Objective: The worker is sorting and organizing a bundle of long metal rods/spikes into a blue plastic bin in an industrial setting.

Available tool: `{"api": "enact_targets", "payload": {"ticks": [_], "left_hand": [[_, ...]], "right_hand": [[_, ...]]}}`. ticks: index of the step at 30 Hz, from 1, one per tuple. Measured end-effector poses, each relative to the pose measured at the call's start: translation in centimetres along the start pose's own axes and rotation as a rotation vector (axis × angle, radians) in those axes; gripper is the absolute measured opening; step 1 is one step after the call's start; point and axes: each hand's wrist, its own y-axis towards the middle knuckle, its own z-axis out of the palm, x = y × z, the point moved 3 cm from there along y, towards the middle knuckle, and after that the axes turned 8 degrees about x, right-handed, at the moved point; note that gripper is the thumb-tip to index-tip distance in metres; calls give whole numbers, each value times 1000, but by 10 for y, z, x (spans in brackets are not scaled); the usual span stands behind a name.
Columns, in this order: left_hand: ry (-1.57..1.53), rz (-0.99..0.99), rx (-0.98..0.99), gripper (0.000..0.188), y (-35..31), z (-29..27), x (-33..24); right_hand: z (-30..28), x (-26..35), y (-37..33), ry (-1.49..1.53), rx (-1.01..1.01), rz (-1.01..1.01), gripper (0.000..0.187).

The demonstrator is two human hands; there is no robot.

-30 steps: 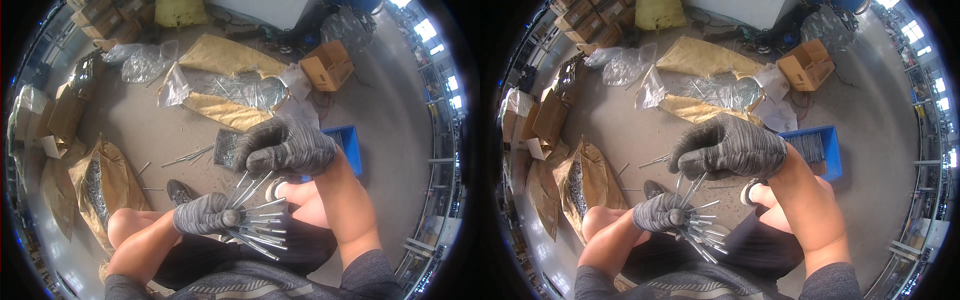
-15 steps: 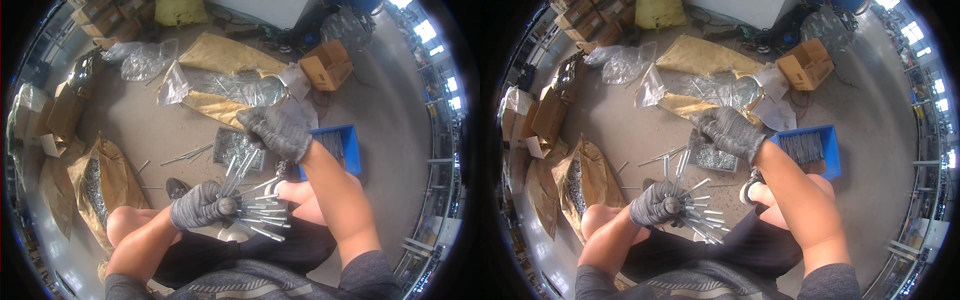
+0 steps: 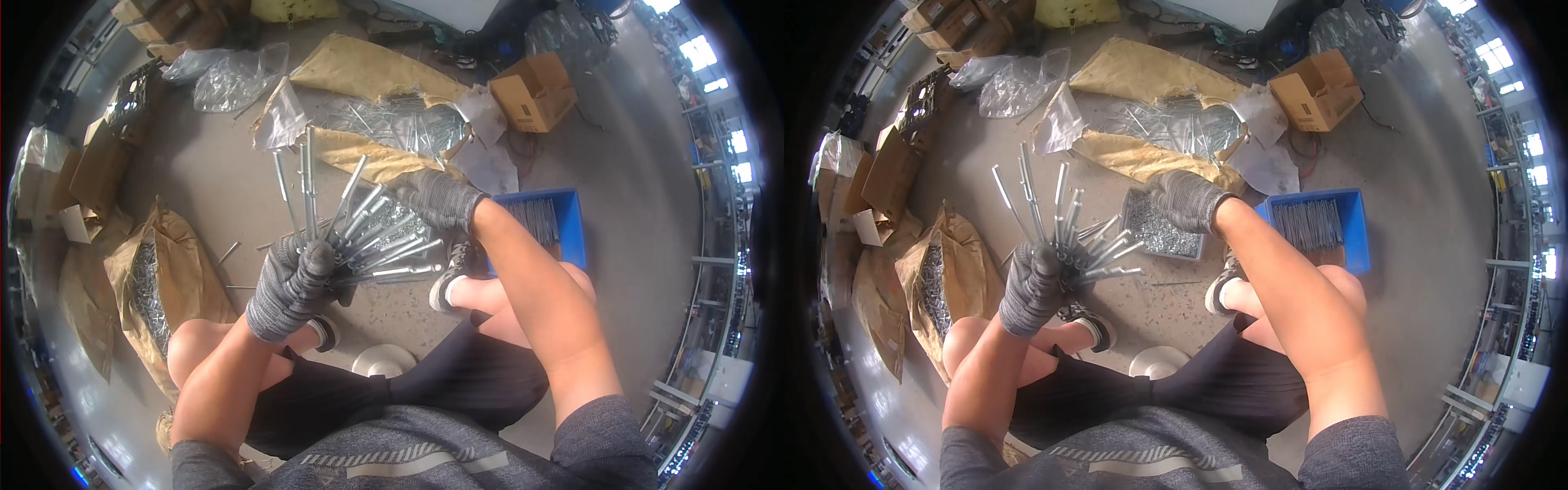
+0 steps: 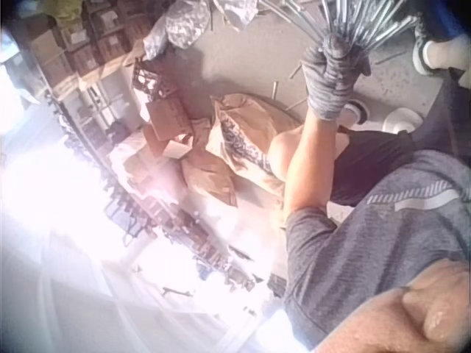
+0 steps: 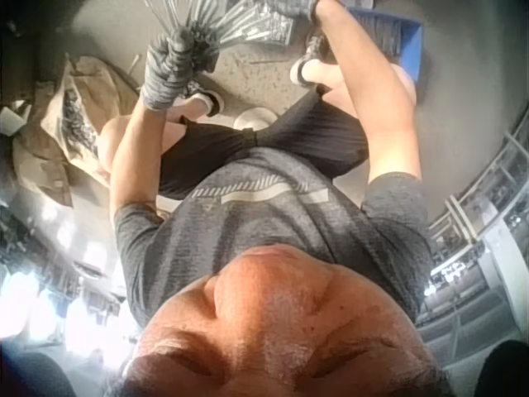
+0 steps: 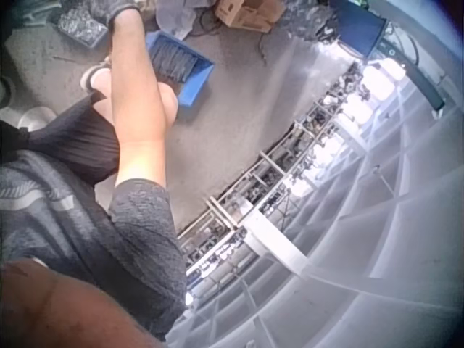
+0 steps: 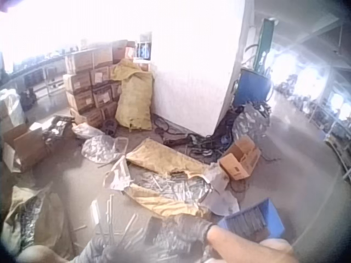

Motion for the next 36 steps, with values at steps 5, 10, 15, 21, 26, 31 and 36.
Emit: {"api": "enact_targets", "payload": {"ticks": [5, 10, 15, 21, 26, 31, 36], "left_hand": [[44, 41, -52, 69, -1, -2, -7], [20, 29, -36, 73, 2, 4, -4], [-9, 4, 103, 67, 3, 12, 5], [50, 53, 116, 56, 12, 20, 6], [157, 60, 163, 51, 15, 23, 6], [94, 12, 107, 47, 14, 26, 10], [137, 33, 48, 41, 17, 26, 15]], "right_hand": [[-13, 27, -28, 92, -28, -175, 39], [-35, 59, -69, 609, -36, -407, 34], [-50, 100, -83, 1254, -7, -594, 41], [-61, 131, -101, 301, -348, -565, 30], [-66, 126, -103, 122, -338, -503, 29], [-63, 119, -94, 276, -207, -475, 30], [-63, 120, -98, 240, -229, -474, 30]]}}
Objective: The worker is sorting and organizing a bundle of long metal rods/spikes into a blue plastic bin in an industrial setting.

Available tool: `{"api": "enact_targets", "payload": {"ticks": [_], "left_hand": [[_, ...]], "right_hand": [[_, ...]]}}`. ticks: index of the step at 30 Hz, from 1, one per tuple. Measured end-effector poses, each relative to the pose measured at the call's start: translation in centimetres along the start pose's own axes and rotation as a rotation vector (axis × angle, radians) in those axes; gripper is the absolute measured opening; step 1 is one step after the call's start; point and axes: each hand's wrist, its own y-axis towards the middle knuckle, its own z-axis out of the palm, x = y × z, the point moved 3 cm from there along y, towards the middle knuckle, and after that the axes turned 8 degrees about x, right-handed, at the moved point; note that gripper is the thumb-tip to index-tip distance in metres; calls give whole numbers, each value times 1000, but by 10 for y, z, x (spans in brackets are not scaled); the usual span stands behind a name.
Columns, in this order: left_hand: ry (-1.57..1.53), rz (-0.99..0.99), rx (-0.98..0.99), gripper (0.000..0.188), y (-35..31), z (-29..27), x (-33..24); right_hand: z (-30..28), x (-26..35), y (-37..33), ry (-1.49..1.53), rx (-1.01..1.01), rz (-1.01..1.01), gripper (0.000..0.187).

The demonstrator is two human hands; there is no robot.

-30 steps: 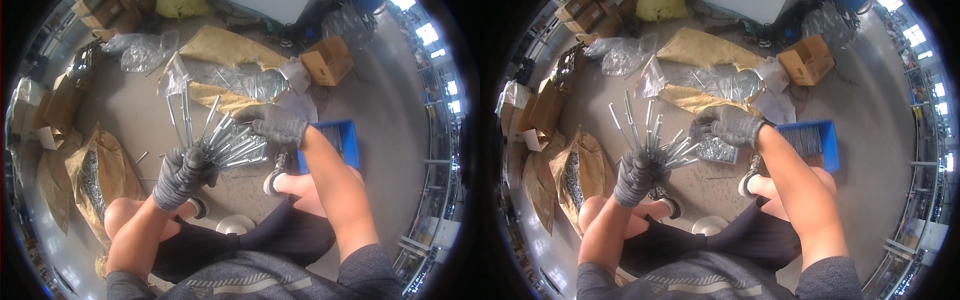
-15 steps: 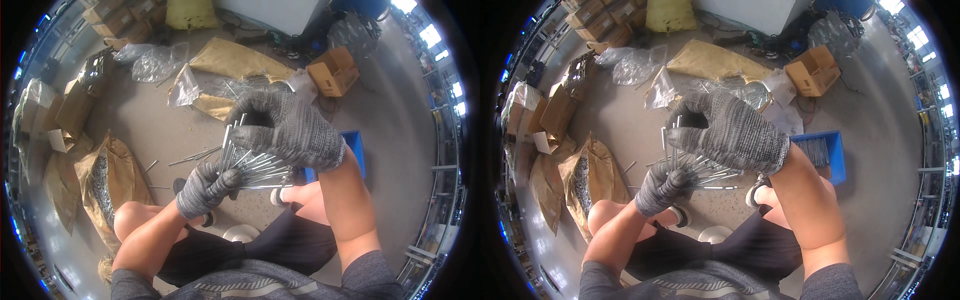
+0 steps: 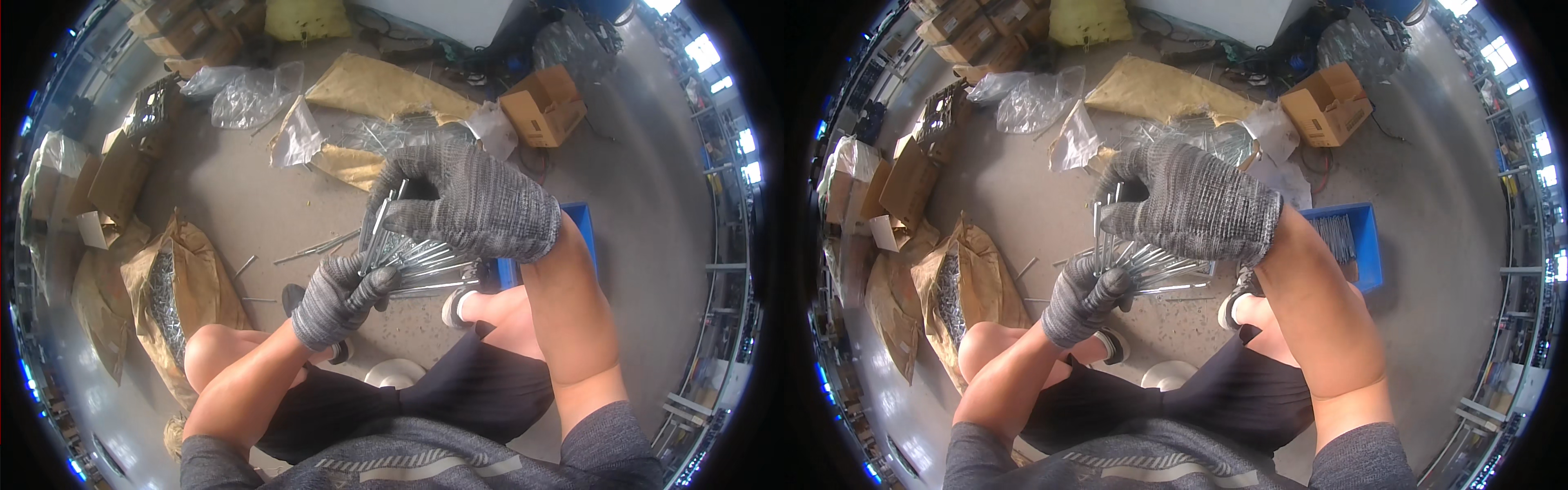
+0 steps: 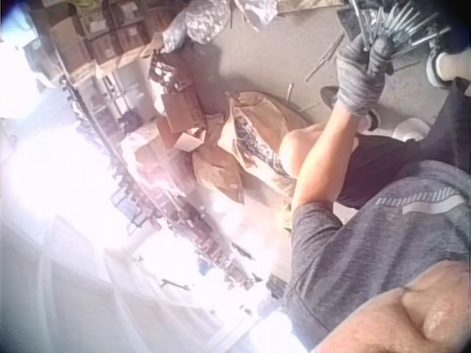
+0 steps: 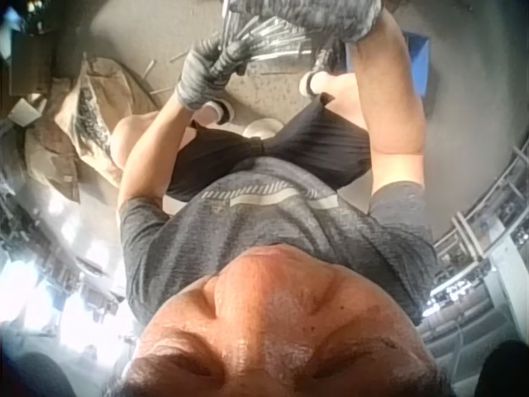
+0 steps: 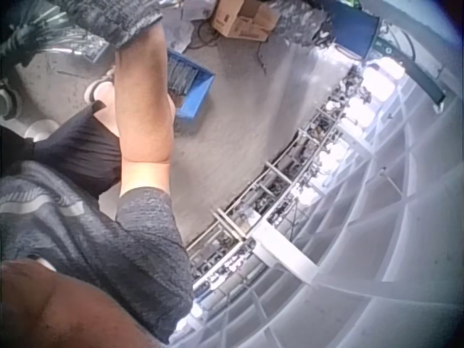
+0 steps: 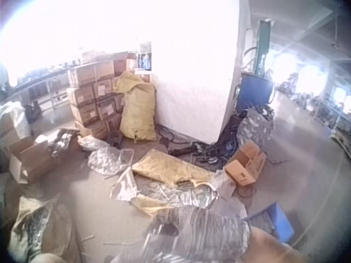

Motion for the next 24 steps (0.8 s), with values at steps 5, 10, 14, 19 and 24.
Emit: {"api": "enact_targets", "payload": {"ticks": [5, 10, 14, 19, 24], "left_hand": [[39, -15, -33, 38, 1, -2, 3], [47, -15, -24, 45, 2, 0, 5], [58, -26, -16, 45, 3, 1, 6], [24, 38, -23, 42, 2, -3, 3], [50, 22, -19, 48, 3, 0, -3]], "right_hand": [[1, 2, 6, -141, 34, 44, 32], [0, -5, 2, -79, 59, 31, 30], [3, -6, 5, -199, 103, -41, 30], [5, -2, 10, -95, -6, -45, 33], [0, -5, 6, -240, -18, 18, 33]]}}
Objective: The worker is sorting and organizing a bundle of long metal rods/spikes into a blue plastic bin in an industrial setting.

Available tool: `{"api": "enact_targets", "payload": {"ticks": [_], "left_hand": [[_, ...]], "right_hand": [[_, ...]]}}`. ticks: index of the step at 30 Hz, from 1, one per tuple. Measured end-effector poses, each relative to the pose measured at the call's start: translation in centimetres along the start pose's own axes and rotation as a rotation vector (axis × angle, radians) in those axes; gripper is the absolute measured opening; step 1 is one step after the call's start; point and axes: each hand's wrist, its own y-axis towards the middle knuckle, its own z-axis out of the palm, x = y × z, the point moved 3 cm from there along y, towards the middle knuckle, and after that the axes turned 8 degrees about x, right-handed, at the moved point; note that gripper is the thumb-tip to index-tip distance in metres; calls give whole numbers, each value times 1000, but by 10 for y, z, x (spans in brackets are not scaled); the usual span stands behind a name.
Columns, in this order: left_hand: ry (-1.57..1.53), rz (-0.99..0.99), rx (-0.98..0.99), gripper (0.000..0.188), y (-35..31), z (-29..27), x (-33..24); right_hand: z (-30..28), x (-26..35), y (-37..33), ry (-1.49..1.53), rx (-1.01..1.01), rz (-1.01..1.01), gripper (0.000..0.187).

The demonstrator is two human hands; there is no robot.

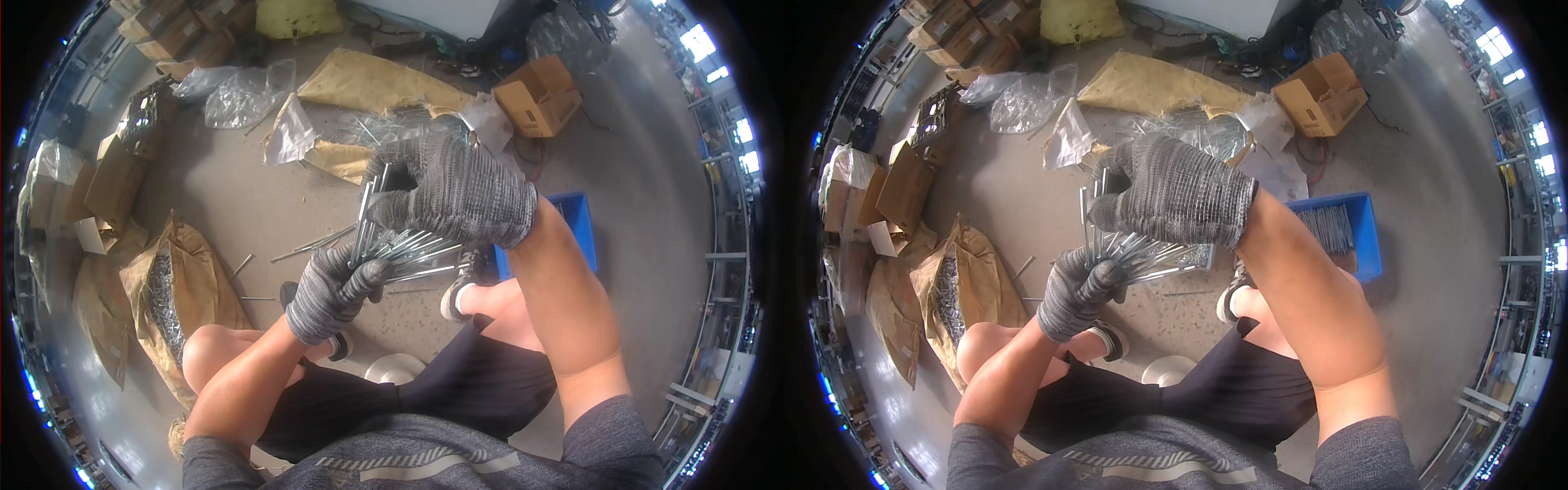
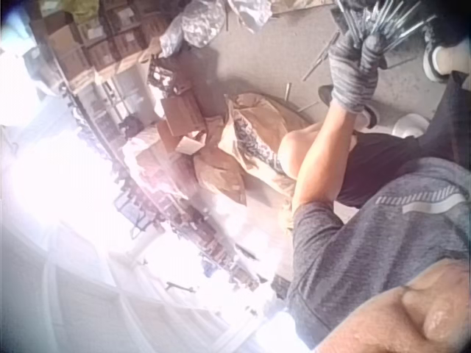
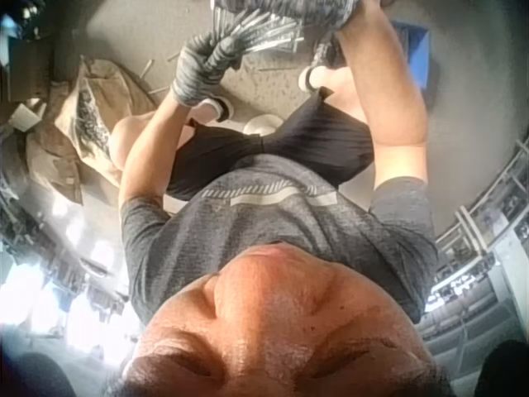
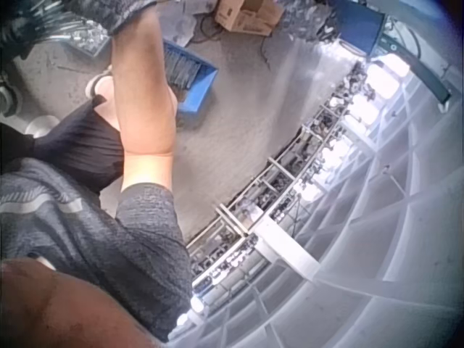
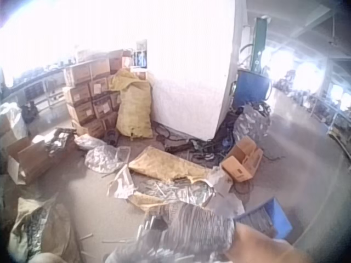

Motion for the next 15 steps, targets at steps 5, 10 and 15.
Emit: {"api": "enact_targets", "payload": {"ticks": [5, 10, 15], "left_hand": [[-177, -14, 18, 34, -1, 5, 0], [-145, -43, -25, 39, 3, 4, -6], [-67, 5, 14, 37, 1, -2, -3]], "right_hand": [[0, -5, 5, -52, 23, -61, 31], [-1, 2, 11, -181, 300, 83, 33], [-1, 2, 7, 9, 252, -13, 37]]}}
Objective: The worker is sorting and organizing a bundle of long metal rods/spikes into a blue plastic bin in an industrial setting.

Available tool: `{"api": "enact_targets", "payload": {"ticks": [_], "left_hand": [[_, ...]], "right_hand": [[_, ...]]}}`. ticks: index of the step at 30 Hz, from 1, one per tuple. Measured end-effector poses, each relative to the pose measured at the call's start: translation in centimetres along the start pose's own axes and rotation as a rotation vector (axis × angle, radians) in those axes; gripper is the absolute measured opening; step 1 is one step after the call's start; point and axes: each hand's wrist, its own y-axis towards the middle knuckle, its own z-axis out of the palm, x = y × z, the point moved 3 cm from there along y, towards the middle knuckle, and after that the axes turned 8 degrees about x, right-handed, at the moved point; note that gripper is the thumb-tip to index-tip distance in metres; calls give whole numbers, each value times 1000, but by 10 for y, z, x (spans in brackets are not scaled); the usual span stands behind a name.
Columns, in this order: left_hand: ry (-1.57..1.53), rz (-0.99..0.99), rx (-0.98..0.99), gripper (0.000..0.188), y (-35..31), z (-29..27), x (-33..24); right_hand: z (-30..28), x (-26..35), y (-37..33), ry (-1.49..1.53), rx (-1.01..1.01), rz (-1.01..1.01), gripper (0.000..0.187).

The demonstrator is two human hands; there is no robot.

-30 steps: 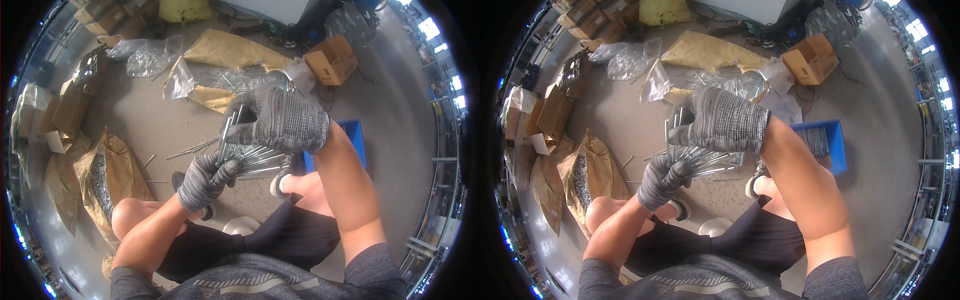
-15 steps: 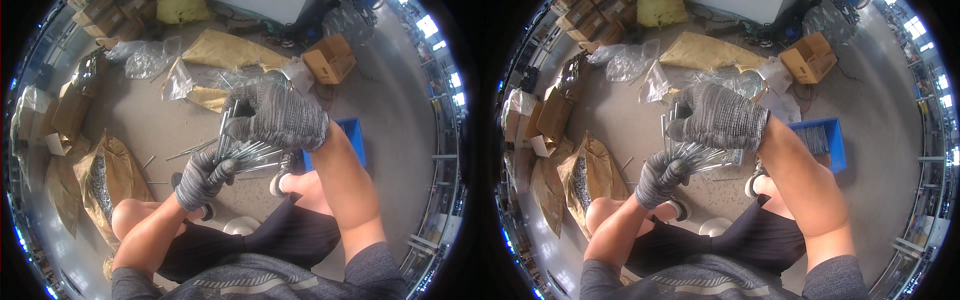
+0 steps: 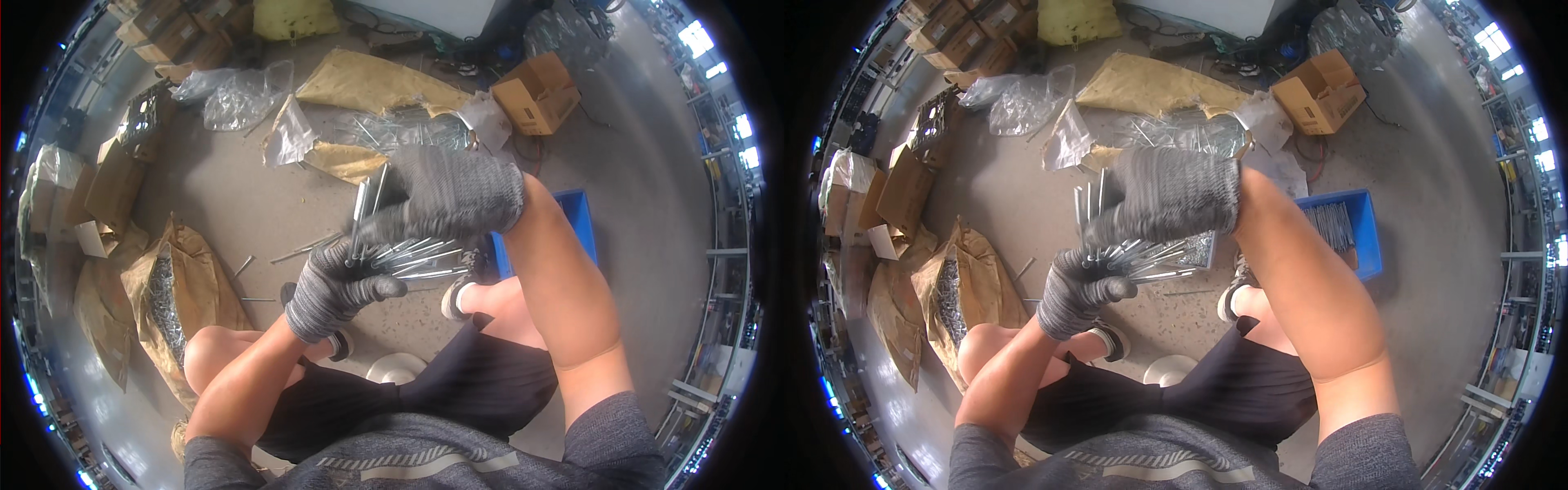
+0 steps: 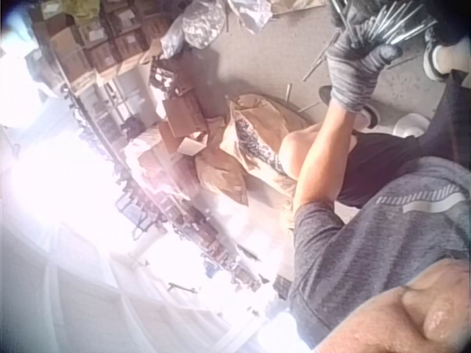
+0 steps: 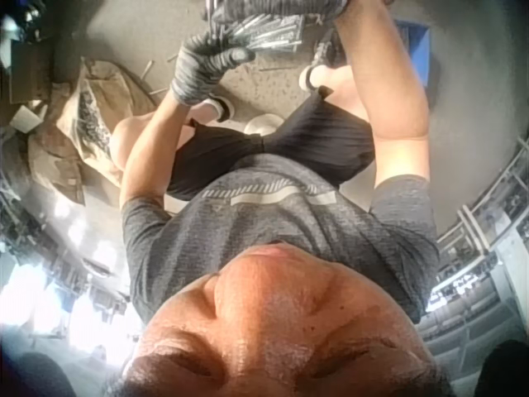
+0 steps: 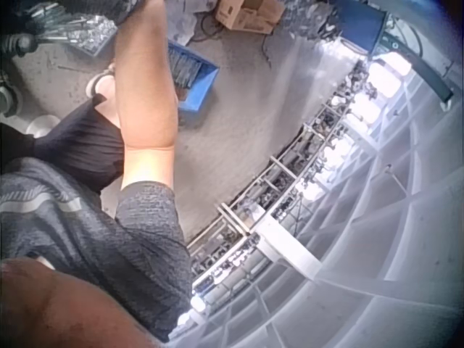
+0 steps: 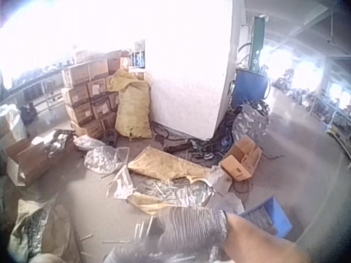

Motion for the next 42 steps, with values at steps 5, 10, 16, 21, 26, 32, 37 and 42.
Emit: {"api": "enact_targets", "payload": {"ticks": [5, 10, 16, 21, 26, 32, 37, 42], "left_hand": [[-213, 103, -184, 51, 4, -2, -21], [-244, -19, -165, 48, 4, -19, -12], [-280, 1, 23, 35, 7, -9, -7], [-217, -16, 61, 61, 13, -15, -14], [-1076, 132, -5, 77, 17, 0, -16], [-1345, 158, -48, 68, 26, -9, -23], [-1459, 264, 159, 79, 23, -10, -14], [-1328, 82, -21, 89, 17, -4, -25]], "right_hand": [[-12, -25, -10, 491, -250, -190, 34], [30, 10, -5, 806, 89, -338, 46], [62, 4, 26, 719, -357, -347, 20], [56, 14, 21, 975, -452, -258, 24], [47, 21, 21, 770, -670, -395, 23], [46, 26, 17, 789, -526, -354, 30], [36, 29, 20, 927, -333, -419, 39], [34, 24, 21, 807, -480, -384, 35]]}}
